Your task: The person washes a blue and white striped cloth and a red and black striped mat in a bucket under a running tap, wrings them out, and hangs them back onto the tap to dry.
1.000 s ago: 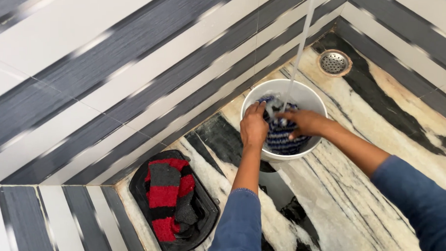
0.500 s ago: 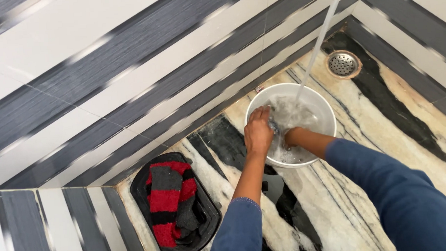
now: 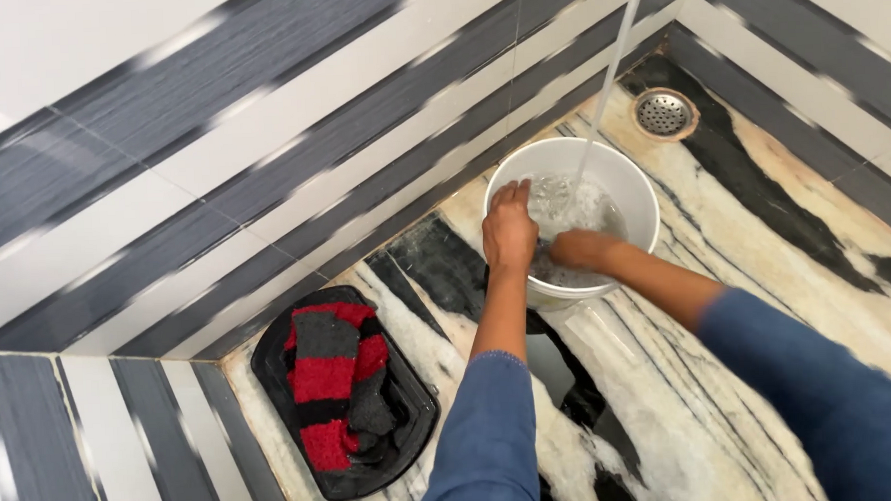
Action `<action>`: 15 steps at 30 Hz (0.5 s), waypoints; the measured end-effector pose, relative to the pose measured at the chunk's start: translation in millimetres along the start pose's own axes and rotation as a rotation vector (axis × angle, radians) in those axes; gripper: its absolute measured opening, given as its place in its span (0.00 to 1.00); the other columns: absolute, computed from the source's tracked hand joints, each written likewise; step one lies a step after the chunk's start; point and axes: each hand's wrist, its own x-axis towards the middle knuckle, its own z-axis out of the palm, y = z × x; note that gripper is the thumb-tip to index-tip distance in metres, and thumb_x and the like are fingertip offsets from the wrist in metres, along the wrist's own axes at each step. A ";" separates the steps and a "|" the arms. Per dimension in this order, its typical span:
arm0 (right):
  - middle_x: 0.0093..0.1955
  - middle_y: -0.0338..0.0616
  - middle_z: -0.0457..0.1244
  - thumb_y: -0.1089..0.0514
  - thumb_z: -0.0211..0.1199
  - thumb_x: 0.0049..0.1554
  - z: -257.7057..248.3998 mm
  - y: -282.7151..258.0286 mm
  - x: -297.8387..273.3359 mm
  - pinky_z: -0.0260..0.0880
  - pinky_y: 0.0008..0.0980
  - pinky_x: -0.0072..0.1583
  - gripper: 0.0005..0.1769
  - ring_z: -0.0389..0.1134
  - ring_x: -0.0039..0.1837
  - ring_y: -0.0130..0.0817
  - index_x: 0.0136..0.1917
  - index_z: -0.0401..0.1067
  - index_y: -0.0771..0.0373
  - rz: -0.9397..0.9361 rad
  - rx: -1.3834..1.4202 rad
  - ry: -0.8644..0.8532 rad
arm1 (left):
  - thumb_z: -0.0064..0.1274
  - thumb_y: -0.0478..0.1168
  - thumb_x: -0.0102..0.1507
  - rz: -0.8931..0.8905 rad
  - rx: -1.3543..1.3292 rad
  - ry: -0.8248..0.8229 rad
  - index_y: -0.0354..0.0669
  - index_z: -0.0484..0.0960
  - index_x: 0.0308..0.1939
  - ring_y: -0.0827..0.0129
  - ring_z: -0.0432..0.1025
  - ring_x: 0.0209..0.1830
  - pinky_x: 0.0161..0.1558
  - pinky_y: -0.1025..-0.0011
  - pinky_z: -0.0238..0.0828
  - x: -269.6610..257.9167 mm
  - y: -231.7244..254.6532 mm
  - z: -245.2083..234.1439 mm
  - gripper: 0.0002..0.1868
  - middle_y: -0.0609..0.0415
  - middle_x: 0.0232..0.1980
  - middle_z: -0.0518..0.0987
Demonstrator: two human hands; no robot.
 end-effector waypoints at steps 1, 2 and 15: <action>0.52 0.49 0.73 0.53 0.55 0.63 -16.7 2.6 -30.8 0.73 0.43 0.58 0.15 0.74 0.55 0.46 0.53 0.81 0.58 -0.156 -0.121 0.080 | 0.48 0.24 0.57 -0.007 -0.012 -0.006 0.45 0.81 0.61 0.56 0.70 0.68 0.64 0.61 0.69 -2.3 0.3 -0.3 0.29 0.48 0.65 0.78; 0.53 0.51 0.72 0.58 0.55 0.59 -35.7 0.1 -56.8 0.73 0.41 0.58 0.17 0.74 0.54 0.46 0.58 0.80 0.51 -0.128 -0.041 0.148 | 0.48 0.24 0.56 -0.010 -0.020 -0.011 0.45 0.81 0.61 0.56 0.70 0.67 0.64 0.61 0.69 -2.1 0.3 -1.6 0.29 0.48 0.65 0.78; 0.72 0.46 0.63 0.68 0.61 0.54 -150.5 -43.2 -169.2 0.72 0.40 0.65 0.30 0.70 0.65 0.46 0.66 0.76 0.43 0.151 0.071 0.537 | 0.44 0.28 0.64 -0.056 -0.114 0.034 0.48 0.78 0.65 0.50 0.74 0.59 0.57 0.57 0.73 -2.5 14.1 -21.2 0.26 0.46 0.60 0.81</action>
